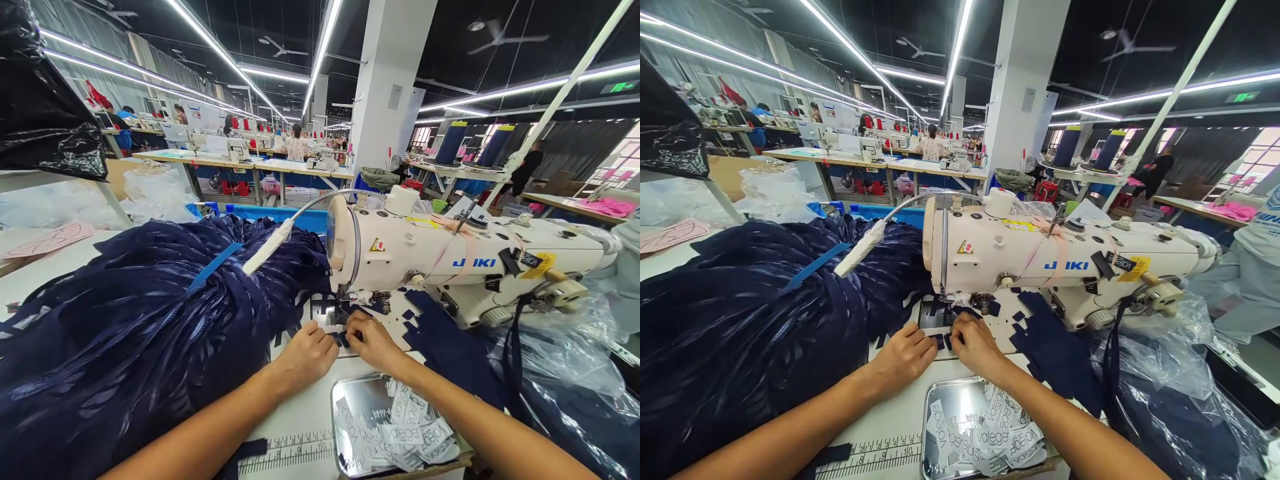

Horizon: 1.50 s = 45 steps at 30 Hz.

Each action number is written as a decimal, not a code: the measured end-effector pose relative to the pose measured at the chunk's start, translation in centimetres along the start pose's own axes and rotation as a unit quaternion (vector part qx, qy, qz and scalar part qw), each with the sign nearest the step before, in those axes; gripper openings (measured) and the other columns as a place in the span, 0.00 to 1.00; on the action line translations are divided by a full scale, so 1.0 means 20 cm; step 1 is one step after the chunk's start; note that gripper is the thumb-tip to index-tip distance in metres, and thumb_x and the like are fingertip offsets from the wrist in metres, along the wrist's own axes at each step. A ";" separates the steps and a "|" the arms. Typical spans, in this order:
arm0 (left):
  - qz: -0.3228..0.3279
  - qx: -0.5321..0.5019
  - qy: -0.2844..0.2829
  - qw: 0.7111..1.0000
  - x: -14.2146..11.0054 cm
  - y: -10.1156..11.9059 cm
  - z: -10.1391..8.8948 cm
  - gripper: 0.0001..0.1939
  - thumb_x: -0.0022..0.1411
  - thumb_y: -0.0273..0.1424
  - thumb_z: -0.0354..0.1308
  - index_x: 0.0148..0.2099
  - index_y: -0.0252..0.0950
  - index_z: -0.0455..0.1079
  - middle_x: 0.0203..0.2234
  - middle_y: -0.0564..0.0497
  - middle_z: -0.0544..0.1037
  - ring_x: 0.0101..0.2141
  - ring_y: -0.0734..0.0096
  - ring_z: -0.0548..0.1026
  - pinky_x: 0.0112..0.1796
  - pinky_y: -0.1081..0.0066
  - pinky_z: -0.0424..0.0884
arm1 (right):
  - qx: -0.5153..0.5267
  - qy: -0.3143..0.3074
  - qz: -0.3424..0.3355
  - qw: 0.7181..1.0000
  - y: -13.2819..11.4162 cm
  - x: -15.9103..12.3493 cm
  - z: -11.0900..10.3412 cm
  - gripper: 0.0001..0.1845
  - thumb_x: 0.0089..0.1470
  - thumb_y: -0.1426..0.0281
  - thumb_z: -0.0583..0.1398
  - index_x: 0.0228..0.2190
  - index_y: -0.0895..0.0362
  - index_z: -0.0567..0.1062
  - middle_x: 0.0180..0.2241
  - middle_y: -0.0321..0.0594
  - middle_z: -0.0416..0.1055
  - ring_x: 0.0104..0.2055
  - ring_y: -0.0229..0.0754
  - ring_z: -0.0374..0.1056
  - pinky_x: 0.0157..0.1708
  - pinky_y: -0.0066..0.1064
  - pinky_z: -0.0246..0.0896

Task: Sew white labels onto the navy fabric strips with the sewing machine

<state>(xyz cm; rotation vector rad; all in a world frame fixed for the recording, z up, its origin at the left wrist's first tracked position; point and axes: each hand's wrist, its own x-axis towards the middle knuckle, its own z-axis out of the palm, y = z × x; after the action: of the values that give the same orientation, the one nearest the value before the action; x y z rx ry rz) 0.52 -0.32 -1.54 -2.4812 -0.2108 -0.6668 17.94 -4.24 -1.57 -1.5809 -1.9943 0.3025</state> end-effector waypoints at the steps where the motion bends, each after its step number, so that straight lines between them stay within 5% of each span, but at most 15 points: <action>1: -0.004 0.002 0.006 1.000 0.00 0.00 0.00 0.12 0.58 0.17 0.43 0.26 0.31 0.62 0.19 0.52 0.66 0.20 0.71 0.63 0.27 0.68 0.56 | 0.028 0.004 0.011 1.000 0.00 0.00 0.01 0.10 0.44 0.81 0.54 0.17 0.57 0.64 0.27 0.36 0.66 0.28 0.36 0.63 0.30 0.28 0.57; 7: -0.012 0.014 0.021 1.000 0.03 0.00 0.02 0.13 0.58 0.16 0.42 0.26 0.32 0.62 0.17 0.52 0.65 0.19 0.71 0.62 0.26 0.69 0.56 | 0.090 0.028 0.041 0.995 0.02 0.02 0.04 0.11 0.45 0.78 0.54 0.15 0.56 0.63 0.26 0.36 0.67 0.29 0.37 0.66 0.30 0.29 0.60; 18: 0.004 -0.004 -0.007 1.000 0.03 0.01 0.03 0.13 0.56 0.16 0.43 0.24 0.31 0.61 0.17 0.51 0.65 0.19 0.71 0.63 0.25 0.69 0.54 | 0.050 0.037 0.055 0.997 -0.01 0.00 0.04 0.10 0.46 0.79 0.54 0.17 0.57 0.66 0.28 0.35 0.67 0.29 0.38 0.65 0.30 0.29 0.58; 27: 0.002 -0.024 -0.032 0.999 0.03 0.00 0.04 0.13 0.58 0.16 0.43 0.24 0.31 0.62 0.17 0.52 0.66 0.20 0.72 0.63 0.25 0.69 0.54 | 0.033 0.016 -0.011 0.999 -0.01 -0.04 0.00 0.10 0.50 0.78 0.55 0.27 0.55 0.74 0.31 0.36 0.69 0.35 0.39 0.65 0.37 0.32 0.61; 35: -0.042 -0.091 -0.100 0.990 0.02 -0.04 -0.02 0.09 0.58 0.22 0.49 0.26 0.32 0.62 0.22 0.50 0.68 0.24 0.70 0.66 0.28 0.68 0.59 | -0.247 -0.033 -0.121 0.961 -0.08 -0.09 0.00 0.11 0.47 0.83 0.55 0.30 0.59 0.73 0.34 0.43 0.67 0.35 0.44 0.63 0.28 0.32 0.63; 41: -0.049 -0.211 -0.075 0.973 -0.03 -0.07 -0.07 0.04 0.57 0.23 0.51 0.32 0.34 0.66 0.41 0.48 0.72 0.43 0.66 0.68 0.46 0.63 0.60 | -0.267 -0.084 -0.252 0.926 0.01 -0.04 -0.07 0.12 0.51 0.80 0.55 0.38 0.60 0.72 0.37 0.45 0.68 0.38 0.44 0.64 0.32 0.32 0.66; 45: -0.093 -0.217 -0.096 0.967 0.01 -0.03 0.02 0.07 0.55 0.18 0.49 0.32 0.33 0.66 0.38 0.48 0.74 0.39 0.70 0.71 0.44 0.67 0.65 | -0.271 -0.064 -0.248 0.928 0.10 0.01 -0.09 0.16 0.50 0.82 0.54 0.41 0.62 0.71 0.41 0.48 0.70 0.42 0.47 0.66 0.36 0.35 0.67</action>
<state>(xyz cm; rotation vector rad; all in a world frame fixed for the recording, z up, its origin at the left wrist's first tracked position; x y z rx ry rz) 0.74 0.34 -1.48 -2.9784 -0.4128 -0.5964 20.61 -3.70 -1.02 -1.2946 -2.6478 -0.3880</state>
